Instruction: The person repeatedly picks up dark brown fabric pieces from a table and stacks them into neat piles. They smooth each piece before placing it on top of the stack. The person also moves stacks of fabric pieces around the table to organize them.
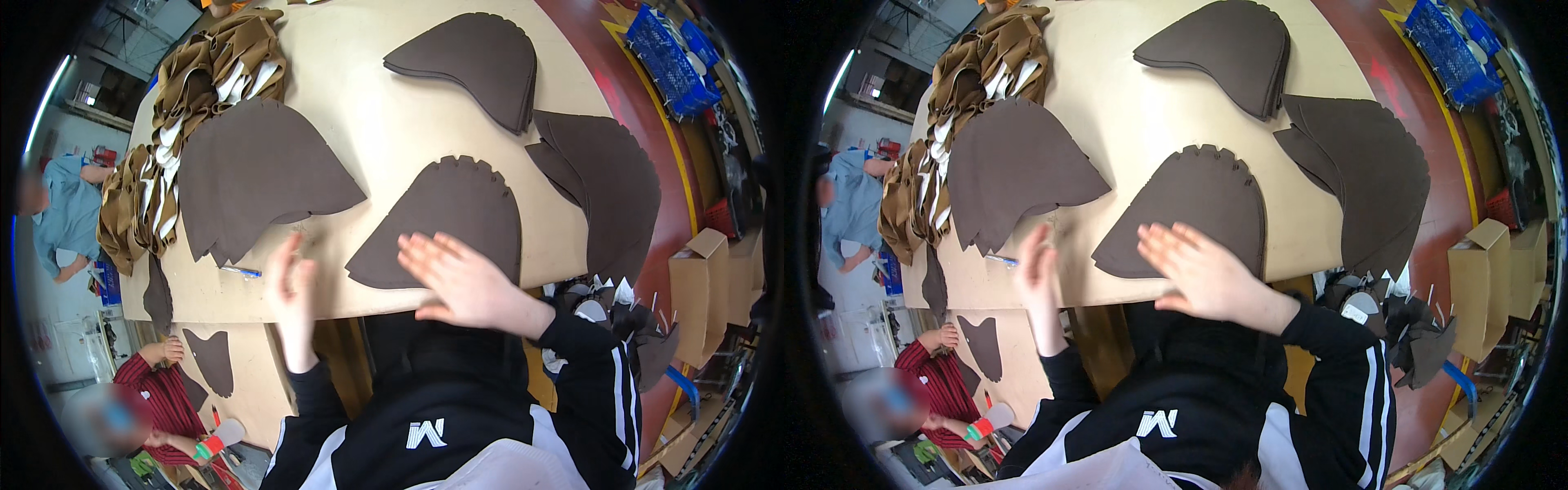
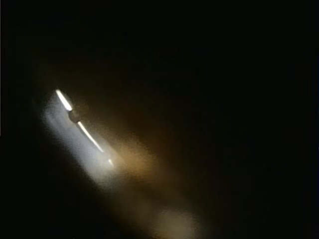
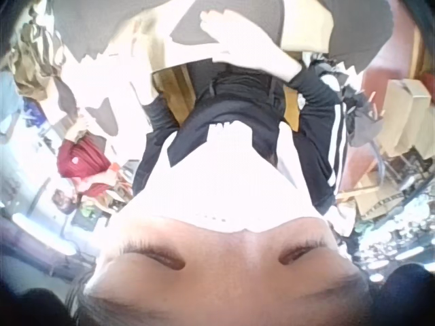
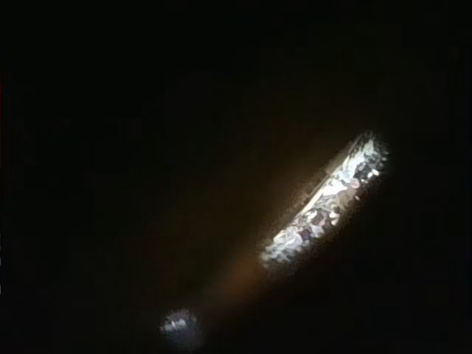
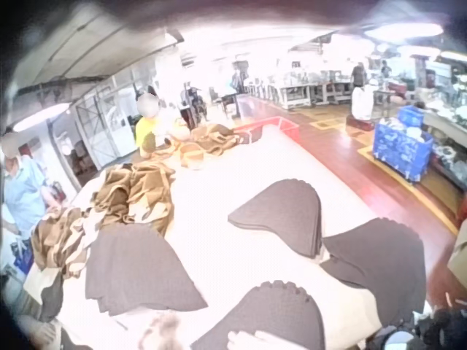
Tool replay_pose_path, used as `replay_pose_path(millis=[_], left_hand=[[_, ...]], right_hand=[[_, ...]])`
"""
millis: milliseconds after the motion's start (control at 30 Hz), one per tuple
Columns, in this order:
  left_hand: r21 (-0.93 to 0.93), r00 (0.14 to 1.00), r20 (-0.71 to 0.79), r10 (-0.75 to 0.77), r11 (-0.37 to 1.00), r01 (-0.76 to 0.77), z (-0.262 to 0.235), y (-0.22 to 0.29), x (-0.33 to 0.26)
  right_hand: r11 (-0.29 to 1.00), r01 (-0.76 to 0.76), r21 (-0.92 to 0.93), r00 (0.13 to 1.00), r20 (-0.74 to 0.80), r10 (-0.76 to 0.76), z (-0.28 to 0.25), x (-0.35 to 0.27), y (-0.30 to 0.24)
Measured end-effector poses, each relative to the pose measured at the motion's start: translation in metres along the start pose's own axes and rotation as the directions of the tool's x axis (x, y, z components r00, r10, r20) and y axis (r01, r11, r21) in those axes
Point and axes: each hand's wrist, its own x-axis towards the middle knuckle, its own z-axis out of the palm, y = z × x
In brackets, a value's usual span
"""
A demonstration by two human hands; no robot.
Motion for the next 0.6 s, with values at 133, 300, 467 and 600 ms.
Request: replay_pose_path(millis=[133, 300, 467, 600], left_hand=[[0.196, 0.969, 0.244, 0.047, 0.976, -0.097, 0.049, 0.001, -0.02], [0.242, 0.984, 0.084, 0.158, 0.954, -0.174, 0.056, 0.02, -0.022], [-0.103, 0.98, 0.107, -0.166, 0.979, 0.177, 0.057, 0.023, -0.022], [-0.178, 0.988, 0.037, -0.149, 0.972, 0.153, 0.06, 0.021, -0.027]], right_hand=[[0.972, 0.162, 0.17, 0.985, 0.038, -0.171, 0.005, -0.016, -0.019], [0.991, -0.032, 0.133, 0.999, -0.036, 0.037, -0.042, -0.016, 0.015], [0.974, -0.208, -0.095, 0.978, -0.016, 0.207, -0.025, -0.017, 0.002], [1.0, -0.002, 0.017, 0.999, 0.037, 0.001, -0.011, -0.026, -0.015]])
